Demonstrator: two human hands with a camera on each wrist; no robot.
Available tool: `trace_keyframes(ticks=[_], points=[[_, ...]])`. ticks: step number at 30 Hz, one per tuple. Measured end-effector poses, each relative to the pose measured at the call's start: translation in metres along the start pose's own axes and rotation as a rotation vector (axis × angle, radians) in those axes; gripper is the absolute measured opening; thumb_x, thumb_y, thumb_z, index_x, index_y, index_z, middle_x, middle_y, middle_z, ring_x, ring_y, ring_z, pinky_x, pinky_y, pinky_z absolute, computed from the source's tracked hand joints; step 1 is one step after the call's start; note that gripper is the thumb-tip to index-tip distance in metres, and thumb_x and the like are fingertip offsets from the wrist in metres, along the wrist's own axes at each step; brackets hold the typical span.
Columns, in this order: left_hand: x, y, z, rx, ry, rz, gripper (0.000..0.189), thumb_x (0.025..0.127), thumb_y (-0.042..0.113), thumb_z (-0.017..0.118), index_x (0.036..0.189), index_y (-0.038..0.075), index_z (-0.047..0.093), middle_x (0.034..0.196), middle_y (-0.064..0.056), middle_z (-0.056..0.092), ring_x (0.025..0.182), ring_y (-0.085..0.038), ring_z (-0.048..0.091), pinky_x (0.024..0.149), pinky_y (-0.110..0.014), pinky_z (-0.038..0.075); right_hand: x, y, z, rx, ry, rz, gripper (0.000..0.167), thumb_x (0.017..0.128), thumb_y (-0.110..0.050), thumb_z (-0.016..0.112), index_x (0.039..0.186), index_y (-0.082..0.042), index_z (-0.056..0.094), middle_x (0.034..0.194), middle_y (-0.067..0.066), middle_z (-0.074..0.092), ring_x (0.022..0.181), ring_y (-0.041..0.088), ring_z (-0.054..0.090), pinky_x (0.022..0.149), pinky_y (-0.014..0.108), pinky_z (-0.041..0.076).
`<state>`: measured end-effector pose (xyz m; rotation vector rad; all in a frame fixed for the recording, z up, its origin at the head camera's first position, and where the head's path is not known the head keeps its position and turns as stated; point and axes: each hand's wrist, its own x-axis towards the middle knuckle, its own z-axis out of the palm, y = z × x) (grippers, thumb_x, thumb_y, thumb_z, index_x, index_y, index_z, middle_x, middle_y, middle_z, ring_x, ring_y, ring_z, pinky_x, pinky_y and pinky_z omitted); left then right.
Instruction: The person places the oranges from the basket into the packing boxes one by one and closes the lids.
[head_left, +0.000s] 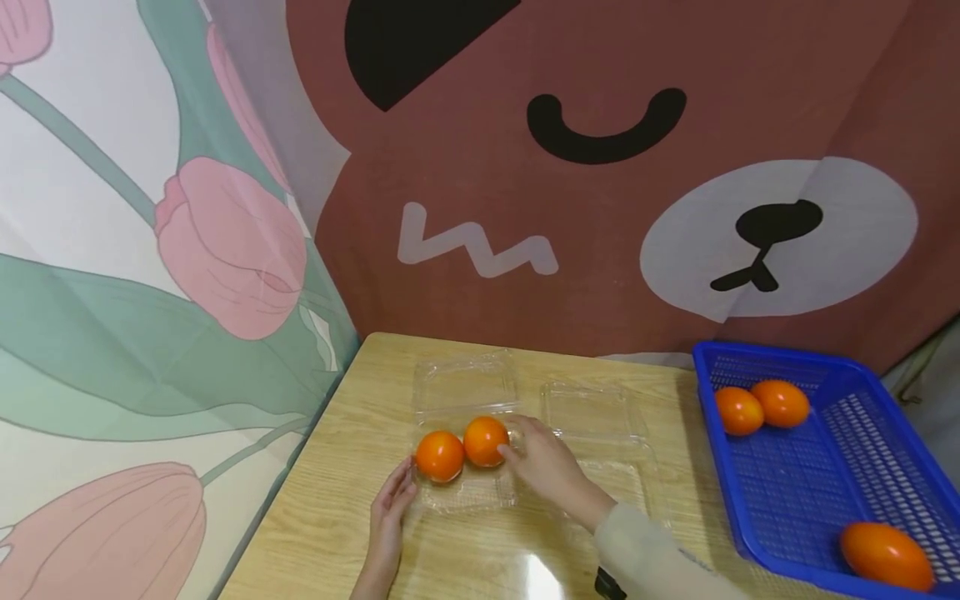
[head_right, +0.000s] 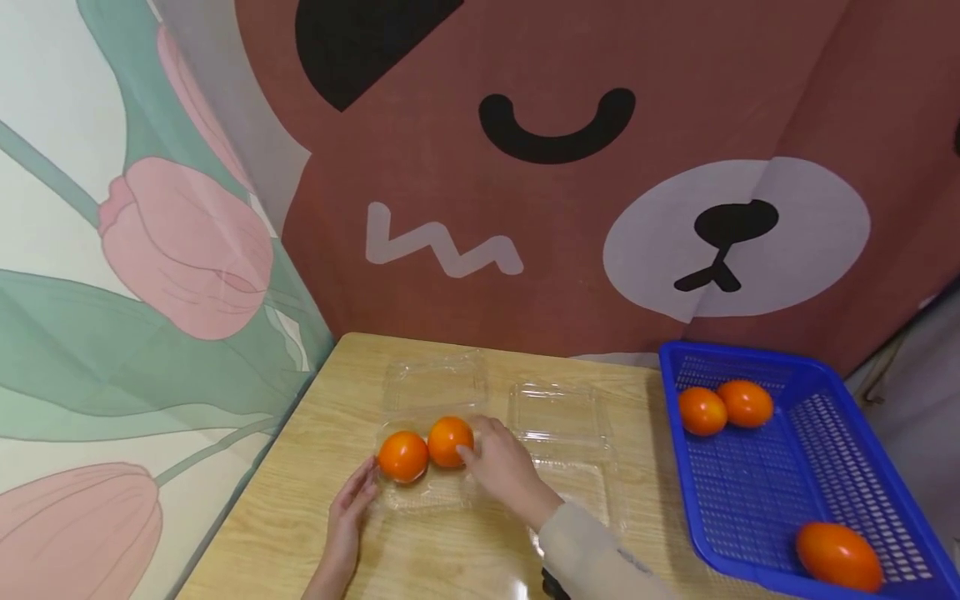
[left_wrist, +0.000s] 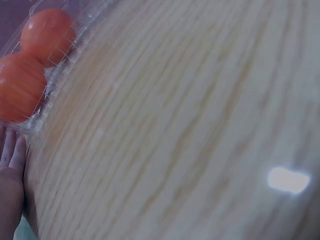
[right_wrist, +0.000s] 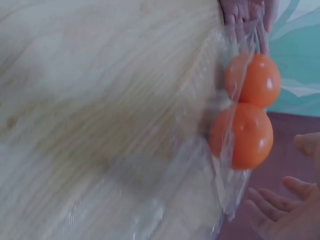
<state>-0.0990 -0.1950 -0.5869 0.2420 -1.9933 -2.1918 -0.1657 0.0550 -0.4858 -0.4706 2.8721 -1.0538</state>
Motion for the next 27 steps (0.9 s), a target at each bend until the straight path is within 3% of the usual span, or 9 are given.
trace_keyframes(ticks=[6, 13, 17, 22, 27], points=[[0.000, 0.000, 0.000, -0.011, -0.004, -0.023, 0.049, 0.102, 0.011, 0.051, 0.145, -0.007, 0.040, 0.152, -0.021, 0.038, 0.126, -0.003, 0.048, 0.099, -0.010, 0.037, 0.001, 0.013, -0.019, 0.010, 0.046, 0.028, 0.051, 0.095, -0.031, 0.067, 0.138, -0.007, 0.055, 0.131, 0.015, 0.060, 0.110, 0.034, 0.062, 0.087, 0.050, 0.053], [0.000, 0.002, 0.002, 0.016, -0.003, -0.015, 0.048, 0.102, 0.011, 0.050, 0.145, -0.009, 0.040, 0.152, -0.023, 0.037, 0.134, -0.017, 0.045, 0.098, -0.010, 0.037, 0.003, 0.033, -0.048, 0.048, 0.030, 0.081, 0.055, 0.096, -0.041, 0.063, 0.140, -0.008, 0.054, 0.132, 0.014, 0.060, 0.113, 0.033, 0.060, 0.088, 0.052, 0.051], [0.000, 0.002, 0.002, 0.006, 0.004, -0.011, 0.048, 0.102, 0.010, 0.051, 0.145, -0.008, 0.041, 0.152, -0.023, 0.038, 0.133, -0.015, 0.046, 0.098, -0.010, 0.038, 0.005, 0.045, -0.066, 0.066, 0.025, 0.088, 0.057, 0.098, -0.045, 0.059, 0.141, -0.007, 0.052, 0.131, 0.016, 0.060, 0.112, 0.034, 0.061, 0.087, 0.051, 0.052], [-0.001, 0.001, 0.002, 0.012, 0.008, 0.008, 0.048, 0.101, 0.011, 0.051, 0.144, -0.009, 0.042, 0.150, -0.024, 0.040, 0.132, -0.015, 0.047, 0.097, -0.010, 0.038, 0.008, 0.060, -0.088, 0.170, 0.031, 0.101, 0.056, 0.100, -0.040, 0.058, 0.139, 0.000, 0.052, 0.123, 0.020, 0.063, 0.109, 0.037, 0.061, 0.087, 0.049, 0.052], [-0.001, 0.000, 0.002, 0.007, 0.013, 0.006, 0.047, 0.100, 0.011, 0.052, 0.143, -0.008, 0.043, 0.150, -0.022, 0.042, 0.129, -0.010, 0.049, 0.097, -0.010, 0.039, 0.011, 0.072, -0.111, 0.164, 0.064, 0.116, 0.052, 0.101, -0.036, 0.056, 0.138, 0.001, 0.052, 0.122, 0.021, 0.063, 0.111, 0.039, 0.060, 0.087, 0.049, 0.052]])
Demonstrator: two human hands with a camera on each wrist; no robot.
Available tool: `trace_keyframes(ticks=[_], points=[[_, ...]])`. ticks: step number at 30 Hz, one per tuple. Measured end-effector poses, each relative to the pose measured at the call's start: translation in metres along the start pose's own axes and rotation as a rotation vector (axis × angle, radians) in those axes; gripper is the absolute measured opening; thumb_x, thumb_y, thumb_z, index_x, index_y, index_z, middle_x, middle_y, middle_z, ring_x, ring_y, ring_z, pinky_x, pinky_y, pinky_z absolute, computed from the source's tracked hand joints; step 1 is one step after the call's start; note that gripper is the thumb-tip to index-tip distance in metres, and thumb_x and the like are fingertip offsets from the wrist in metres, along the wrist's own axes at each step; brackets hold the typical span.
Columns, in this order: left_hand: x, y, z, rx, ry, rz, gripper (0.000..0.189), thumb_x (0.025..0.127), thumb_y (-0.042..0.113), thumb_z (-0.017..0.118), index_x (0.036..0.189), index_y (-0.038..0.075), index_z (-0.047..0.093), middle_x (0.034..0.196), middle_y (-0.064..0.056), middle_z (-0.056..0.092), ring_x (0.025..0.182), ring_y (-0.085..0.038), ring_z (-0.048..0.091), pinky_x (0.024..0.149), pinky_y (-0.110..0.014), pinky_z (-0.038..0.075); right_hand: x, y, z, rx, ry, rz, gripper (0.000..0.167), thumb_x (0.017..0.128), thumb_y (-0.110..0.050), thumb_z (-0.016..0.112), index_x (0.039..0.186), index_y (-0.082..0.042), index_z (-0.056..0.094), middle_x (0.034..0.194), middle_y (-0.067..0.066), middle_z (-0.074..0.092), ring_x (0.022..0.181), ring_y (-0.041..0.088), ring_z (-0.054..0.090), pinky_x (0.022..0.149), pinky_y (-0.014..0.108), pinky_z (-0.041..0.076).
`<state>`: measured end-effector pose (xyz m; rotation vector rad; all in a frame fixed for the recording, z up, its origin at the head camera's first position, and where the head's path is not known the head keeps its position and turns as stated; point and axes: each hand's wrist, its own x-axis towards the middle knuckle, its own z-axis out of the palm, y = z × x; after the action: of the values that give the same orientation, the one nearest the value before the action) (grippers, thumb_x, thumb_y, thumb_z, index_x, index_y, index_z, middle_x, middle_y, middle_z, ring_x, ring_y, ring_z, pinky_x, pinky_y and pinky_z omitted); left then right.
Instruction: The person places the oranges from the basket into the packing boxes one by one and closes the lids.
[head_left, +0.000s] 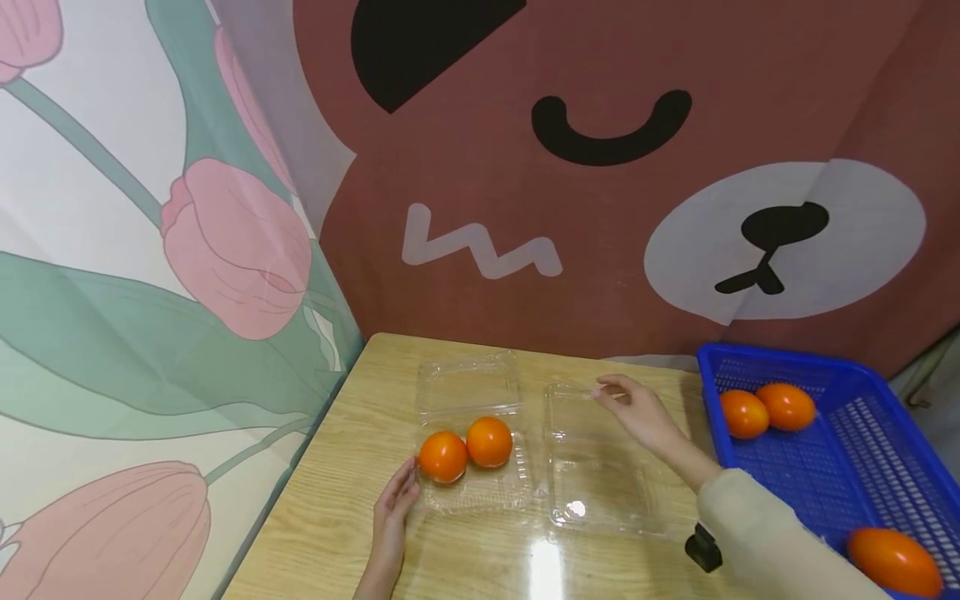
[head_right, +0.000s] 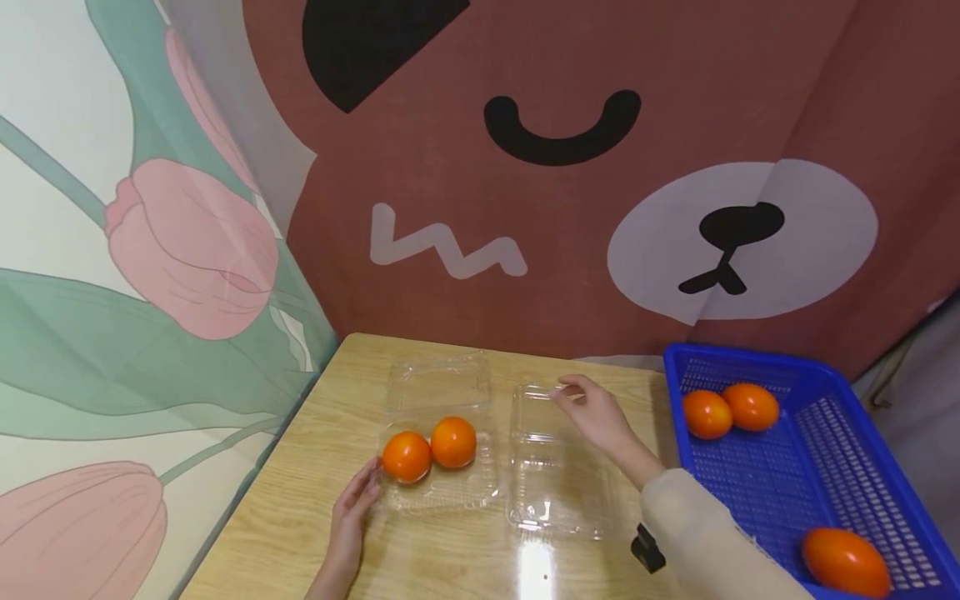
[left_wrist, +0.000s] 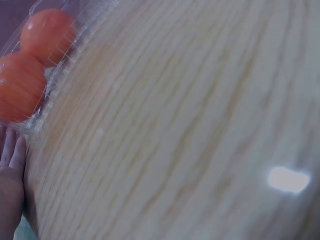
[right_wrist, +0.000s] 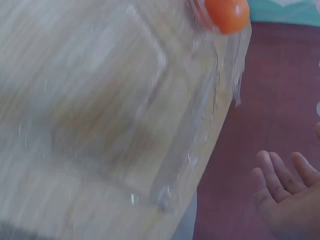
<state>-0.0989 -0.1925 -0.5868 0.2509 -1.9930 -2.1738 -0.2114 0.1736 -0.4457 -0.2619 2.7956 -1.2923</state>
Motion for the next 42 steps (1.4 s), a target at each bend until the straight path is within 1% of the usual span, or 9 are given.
trace_keyframes(ticks=[7, 13, 18, 22, 30, 33, 38, 40, 42], points=[[0.002, 0.001, -0.001, 0.004, -0.018, -0.043, 0.048, 0.102, 0.011, 0.050, 0.146, -0.006, 0.040, 0.153, -0.020, 0.039, 0.138, -0.025, 0.040, 0.099, -0.010, 0.036, 0.001, 0.012, -0.034, -0.074, 0.028, -0.033, 0.052, 0.103, -0.034, 0.054, 0.136, 0.006, 0.052, 0.121, 0.027, 0.062, 0.110, 0.044, 0.060, 0.087, 0.053, 0.052], [0.002, 0.000, -0.001, 0.001, -0.014, -0.059, 0.048, 0.102, 0.011, 0.050, 0.146, -0.004, 0.041, 0.153, -0.017, 0.040, 0.136, -0.019, 0.042, 0.100, -0.011, 0.035, 0.003, 0.030, -0.062, -0.101, 0.074, -0.036, 0.051, 0.104, -0.035, 0.050, 0.135, 0.006, 0.054, 0.124, 0.030, 0.060, 0.112, 0.047, 0.058, 0.088, 0.057, 0.050], [0.001, 0.001, -0.002, 0.000, -0.021, -0.055, 0.048, 0.102, 0.012, 0.050, 0.147, -0.003, 0.040, 0.153, -0.016, 0.039, 0.140, -0.029, 0.036, 0.100, -0.010, 0.034, 0.000, 0.047, -0.082, -0.132, 0.096, -0.028, 0.055, 0.105, -0.040, 0.047, 0.135, 0.005, 0.053, 0.127, 0.031, 0.058, 0.113, 0.048, 0.056, 0.086, 0.057, 0.050], [0.000, 0.001, -0.003, 0.007, -0.018, -0.062, 0.048, 0.103, 0.013, 0.049, 0.148, -0.003, 0.040, 0.154, -0.015, 0.038, 0.141, -0.031, 0.035, 0.099, -0.009, 0.033, -0.003, 0.057, -0.095, -0.139, 0.072, -0.009, 0.058, 0.104, -0.042, 0.046, 0.137, 0.006, 0.051, 0.128, 0.033, 0.057, 0.109, 0.047, 0.059, 0.085, 0.057, 0.051], [0.002, 0.000, -0.001, -0.015, -0.017, -0.049, 0.049, 0.102, 0.013, 0.051, 0.146, -0.004, 0.041, 0.153, -0.016, 0.039, 0.138, -0.026, 0.039, 0.100, -0.011, 0.035, -0.008, 0.092, -0.117, -0.143, 0.088, 0.015, 0.053, 0.105, -0.033, 0.047, 0.134, 0.011, 0.051, 0.121, 0.035, 0.060, 0.101, 0.045, 0.062, 0.084, 0.058, 0.050], [0.003, -0.001, 0.000, -0.009, -0.019, -0.047, 0.049, 0.102, 0.013, 0.051, 0.146, -0.004, 0.041, 0.153, -0.016, 0.040, 0.135, -0.017, 0.044, 0.100, -0.011, 0.035, -0.013, 0.109, -0.124, -0.148, 0.087, 0.033, 0.051, 0.106, -0.030, 0.046, 0.134, 0.013, 0.050, 0.122, 0.037, 0.058, 0.101, 0.045, 0.062, 0.082, 0.056, 0.051], [0.003, -0.003, 0.000, -0.009, -0.025, -0.038, 0.048, 0.101, 0.011, 0.051, 0.145, -0.006, 0.042, 0.152, -0.018, 0.040, 0.125, -0.002, 0.048, 0.100, -0.011, 0.035, -0.021, 0.130, -0.134, -0.183, 0.075, 0.104, 0.060, 0.107, -0.037, 0.041, 0.135, 0.016, 0.045, 0.126, 0.043, 0.051, 0.103, 0.052, 0.058, 0.080, 0.062, 0.048], [0.003, -0.004, -0.001, -0.013, -0.023, -0.037, 0.048, 0.101, 0.011, 0.052, 0.145, -0.006, 0.042, 0.152, -0.018, 0.040, 0.126, -0.003, 0.048, 0.100, -0.011, 0.035, -0.023, 0.136, -0.137, -0.206, 0.077, 0.126, 0.062, 0.107, -0.039, 0.039, 0.135, 0.016, 0.045, 0.127, 0.044, 0.049, 0.106, 0.055, 0.055, 0.081, 0.065, 0.046], [0.003, -0.003, -0.001, -0.005, -0.024, -0.039, 0.048, 0.101, 0.012, 0.051, 0.145, -0.006, 0.041, 0.152, -0.018, 0.040, 0.130, -0.009, 0.047, 0.100, -0.010, 0.035, -0.024, 0.142, -0.139, -0.219, 0.081, 0.142, 0.063, 0.107, -0.040, 0.038, 0.134, 0.016, 0.044, 0.128, 0.045, 0.046, 0.108, 0.057, 0.052, 0.082, 0.066, 0.045]])
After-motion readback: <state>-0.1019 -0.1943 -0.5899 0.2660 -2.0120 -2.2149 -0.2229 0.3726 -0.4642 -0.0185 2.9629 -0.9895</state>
